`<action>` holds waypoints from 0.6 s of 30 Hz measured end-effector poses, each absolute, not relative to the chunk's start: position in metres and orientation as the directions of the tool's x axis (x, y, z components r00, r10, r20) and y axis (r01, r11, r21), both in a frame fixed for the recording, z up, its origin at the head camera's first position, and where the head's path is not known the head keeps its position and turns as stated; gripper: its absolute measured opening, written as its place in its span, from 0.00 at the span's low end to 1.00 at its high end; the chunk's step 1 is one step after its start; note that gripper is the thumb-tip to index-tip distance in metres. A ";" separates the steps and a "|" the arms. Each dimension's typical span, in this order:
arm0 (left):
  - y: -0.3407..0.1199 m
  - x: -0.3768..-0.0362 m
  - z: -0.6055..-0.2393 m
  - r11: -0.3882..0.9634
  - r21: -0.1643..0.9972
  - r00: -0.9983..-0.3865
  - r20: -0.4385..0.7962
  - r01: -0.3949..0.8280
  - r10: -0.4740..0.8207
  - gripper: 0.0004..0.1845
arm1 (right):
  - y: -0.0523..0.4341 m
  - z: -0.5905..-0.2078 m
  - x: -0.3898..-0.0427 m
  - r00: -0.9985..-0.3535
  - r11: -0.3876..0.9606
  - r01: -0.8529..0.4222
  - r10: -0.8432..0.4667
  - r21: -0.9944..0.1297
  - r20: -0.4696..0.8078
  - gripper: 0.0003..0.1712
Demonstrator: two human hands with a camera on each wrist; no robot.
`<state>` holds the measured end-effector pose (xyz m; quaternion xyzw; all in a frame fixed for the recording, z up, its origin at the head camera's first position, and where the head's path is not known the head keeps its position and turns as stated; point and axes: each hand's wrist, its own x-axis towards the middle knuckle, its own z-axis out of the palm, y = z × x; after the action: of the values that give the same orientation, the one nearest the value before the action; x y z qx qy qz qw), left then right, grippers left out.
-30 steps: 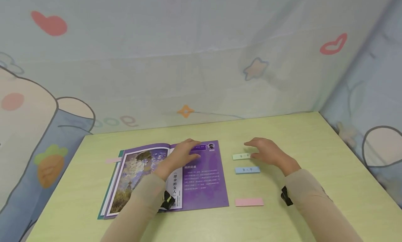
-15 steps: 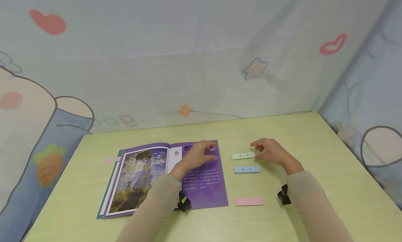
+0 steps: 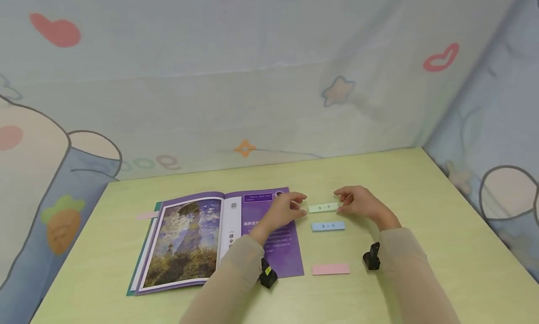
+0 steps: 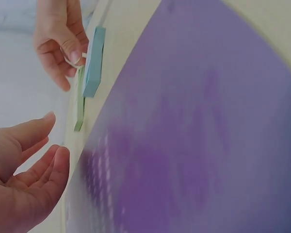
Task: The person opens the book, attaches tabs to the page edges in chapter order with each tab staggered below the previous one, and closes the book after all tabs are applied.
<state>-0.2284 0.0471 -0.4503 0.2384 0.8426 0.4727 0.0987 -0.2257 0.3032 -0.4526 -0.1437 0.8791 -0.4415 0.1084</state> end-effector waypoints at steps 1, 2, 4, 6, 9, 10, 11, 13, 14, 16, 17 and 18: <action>0.050 -0.228 -0.451 0.440 0.847 -0.873 0.056 0.298 0.484 0.22 | 0.303 -0.453 -0.226 -0.935 0.559 -0.156 -0.350 -0.814 -0.062 0.29; 0.053 -0.228 -0.453 0.442 0.848 -0.879 0.055 0.291 0.474 0.22 | 0.302 -0.454 -0.226 -0.933 0.548 -0.154 -0.353 -0.822 -0.060 0.29; 0.059 -0.227 -0.456 0.455 0.845 -0.892 0.055 0.281 0.448 0.21 | 0.302 -0.456 -0.227 -0.932 0.532 -0.145 -0.357 -0.834 -0.066 0.29; 0.064 -0.227 -0.459 0.476 0.836 -0.904 0.055 0.274 0.423 0.22 | 0.301 -0.457 -0.228 -0.931 0.522 -0.132 -0.358 -0.843 -0.076 0.29; 0.072 -0.227 -0.462 0.507 0.812 -0.912 0.073 0.289 0.403 0.21 | 0.300 -0.459 -0.228 -0.930 0.516 -0.109 -0.354 -0.850 -0.096 0.28; 0.074 -0.227 -0.462 0.523 0.800 -0.914 0.074 0.294 0.400 0.21 | 0.300 -0.458 -0.228 -0.929 0.514 -0.106 -0.357 -0.851 -0.100 0.28; 0.076 -0.227 -0.462 0.534 0.790 -0.914 0.078 0.300 0.398 0.21 | 0.300 -0.458 -0.229 -0.926 0.512 -0.107 -0.363 -0.852 -0.102 0.28; 0.079 -0.226 -0.461 0.553 0.772 -0.914 0.086 0.313 0.397 0.21 | 0.299 -0.458 -0.229 -0.920 0.505 -0.109 -0.377 -0.856 -0.105 0.29; 0.080 -0.226 -0.460 0.566 0.762 -0.915 0.085 0.314 0.393 0.20 | 0.298 -0.458 -0.229 -0.918 0.505 -0.110 -0.383 -0.856 -0.107 0.29; 0.082 -0.224 -0.460 0.581 0.749 -0.918 0.091 0.318 0.385 0.20 | 0.297 -0.457 -0.229 -0.913 0.506 -0.114 -0.392 -0.855 -0.110 0.29; 0.083 -0.224 -0.460 0.588 0.743 -0.920 0.097 0.320 0.379 0.19 | 0.297 -0.457 -0.229 -0.913 0.509 -0.116 -0.392 -0.853 -0.110 0.28; 0.084 -0.224 -0.460 0.592 0.739 -0.922 0.103 0.322 0.373 0.19 | 0.296 -0.456 -0.229 -0.914 0.515 -0.116 -0.390 -0.849 -0.112 0.28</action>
<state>-0.2235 0.0842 -0.4603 0.1950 0.8916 0.4076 0.0312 -0.2288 0.2965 -0.4562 -0.1472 0.8581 -0.4698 0.1459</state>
